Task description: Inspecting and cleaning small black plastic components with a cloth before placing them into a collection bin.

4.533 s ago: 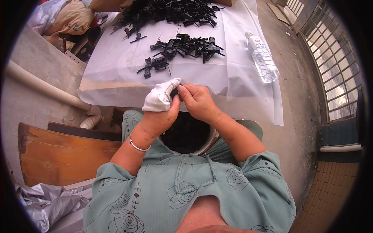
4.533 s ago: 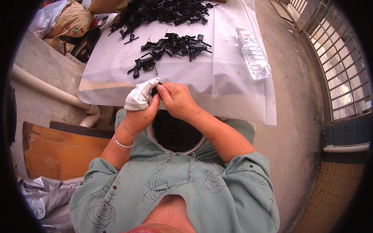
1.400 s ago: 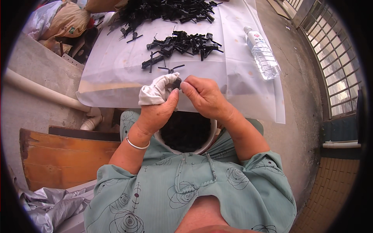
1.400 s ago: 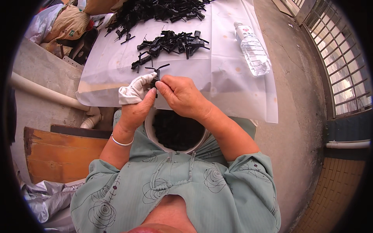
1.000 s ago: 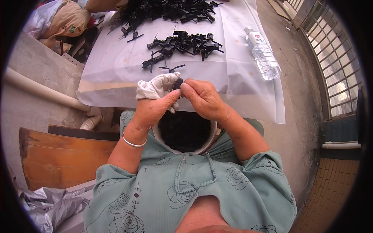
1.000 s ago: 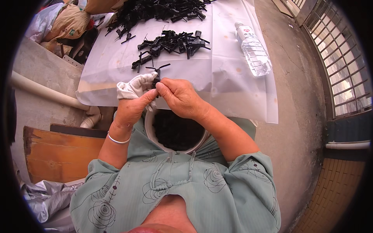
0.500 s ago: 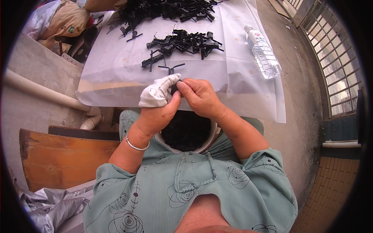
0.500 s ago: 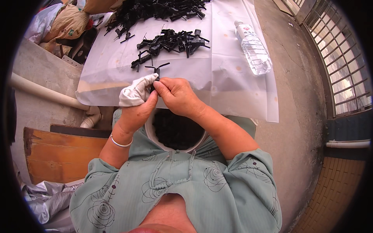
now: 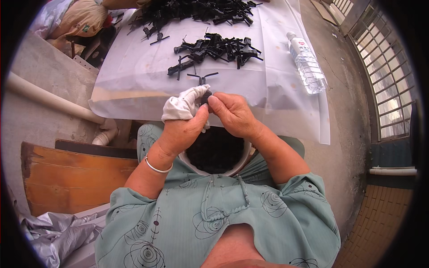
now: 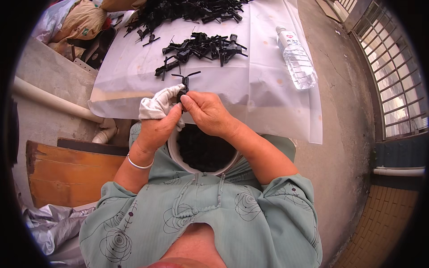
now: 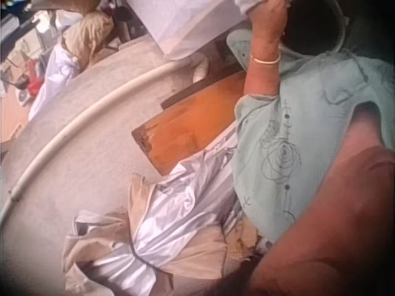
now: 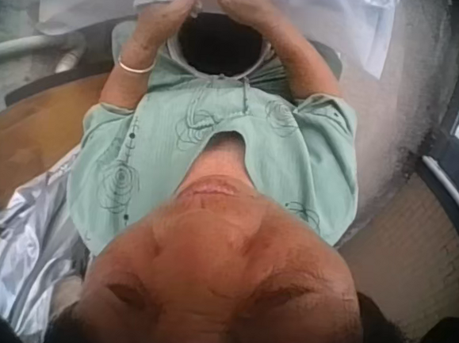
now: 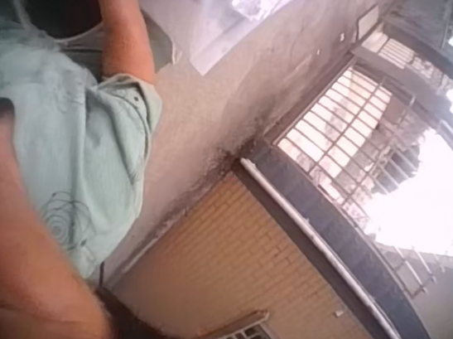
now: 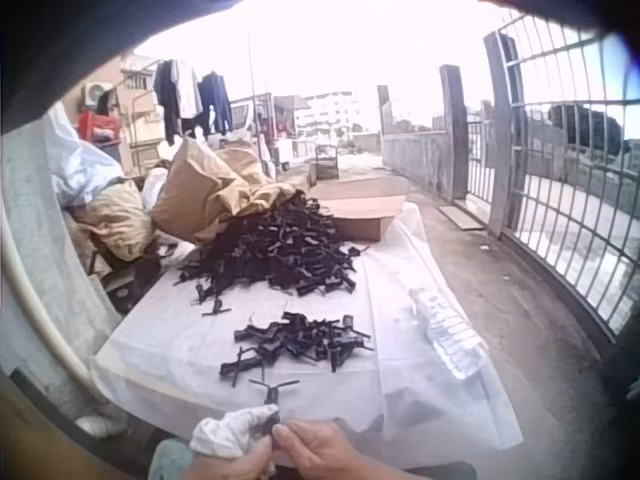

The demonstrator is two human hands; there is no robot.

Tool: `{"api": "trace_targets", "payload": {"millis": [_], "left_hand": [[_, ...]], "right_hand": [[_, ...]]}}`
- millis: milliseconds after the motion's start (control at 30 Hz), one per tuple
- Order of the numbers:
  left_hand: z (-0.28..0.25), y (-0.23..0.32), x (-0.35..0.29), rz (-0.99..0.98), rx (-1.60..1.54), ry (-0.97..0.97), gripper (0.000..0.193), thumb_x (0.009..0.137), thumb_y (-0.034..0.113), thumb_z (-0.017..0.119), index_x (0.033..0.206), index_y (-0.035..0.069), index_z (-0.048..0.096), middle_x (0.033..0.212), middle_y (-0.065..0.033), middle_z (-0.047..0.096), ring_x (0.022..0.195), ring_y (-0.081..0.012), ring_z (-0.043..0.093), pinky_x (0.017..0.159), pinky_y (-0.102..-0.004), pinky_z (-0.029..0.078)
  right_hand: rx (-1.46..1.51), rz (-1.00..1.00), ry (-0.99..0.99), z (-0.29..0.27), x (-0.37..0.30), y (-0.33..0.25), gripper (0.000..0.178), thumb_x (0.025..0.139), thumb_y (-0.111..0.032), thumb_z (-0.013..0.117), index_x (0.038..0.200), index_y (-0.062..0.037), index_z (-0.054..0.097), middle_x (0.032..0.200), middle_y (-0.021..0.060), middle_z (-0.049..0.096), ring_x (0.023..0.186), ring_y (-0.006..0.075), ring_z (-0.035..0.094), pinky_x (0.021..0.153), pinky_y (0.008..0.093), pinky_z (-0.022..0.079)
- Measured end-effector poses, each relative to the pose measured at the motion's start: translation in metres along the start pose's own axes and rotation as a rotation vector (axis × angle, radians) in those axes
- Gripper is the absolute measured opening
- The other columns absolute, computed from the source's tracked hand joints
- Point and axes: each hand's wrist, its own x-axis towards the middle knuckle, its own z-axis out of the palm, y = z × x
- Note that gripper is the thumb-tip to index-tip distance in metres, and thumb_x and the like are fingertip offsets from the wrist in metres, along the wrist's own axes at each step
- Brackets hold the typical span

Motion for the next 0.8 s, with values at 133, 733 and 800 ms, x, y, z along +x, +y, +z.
{"api": "trace_targets", "payload": {"millis": [133, 733, 800], "left_hand": [[0.005, -0.014, 0.003, 0.385, 0.341, 0.102, 0.032, 0.076, 0.003, 0.055, 0.107, -0.006, 0.055, 0.089, -0.0171, 0.061, 0.080, -0.0261, 0.061, 0.074, -0.0319, 0.048], [-0.009, -0.026, 0.011, -0.034, -0.381, -0.021, 0.035, 0.088, 0.006, 0.051, 0.120, 0.003, 0.039, 0.085, -0.0008, 0.053, 0.061, -0.0036, 0.042, 0.054, -0.0163, 0.037], [-0.009, -0.028, 0.010, -0.048, -0.396, -0.048, 0.035, 0.088, 0.007, 0.049, 0.121, 0.004, 0.038, 0.083, -0.0004, 0.053, 0.056, -0.0029, 0.040, 0.049, -0.0159, 0.035]], "right_hand": [[-0.191, 0.073, 0.006, 0.000, 0.000, -0.001, 0.027, 0.093, -0.017, 0.047, 0.073, 0.0004, 0.053, 0.064, -0.0027, 0.047, 0.062, 0.0049, 0.039, 0.055, 0.0224, 0.037], [-0.300, -0.016, -0.099, -0.026, 0.005, -0.004, 0.013, 0.078, -0.008, 0.064, 0.089, -0.0011, 0.061, 0.067, 0.0030, 0.055, 0.057, 0.0082, 0.047, 0.054, 0.0227, 0.040], [-0.358, 0.070, -0.100, -0.023, 0.007, -0.013, 0.011, 0.078, -0.007, 0.064, 0.087, -0.0012, 0.062, 0.067, 0.0023, 0.055, 0.058, 0.0071, 0.047, 0.054, 0.0217, 0.040]]}}
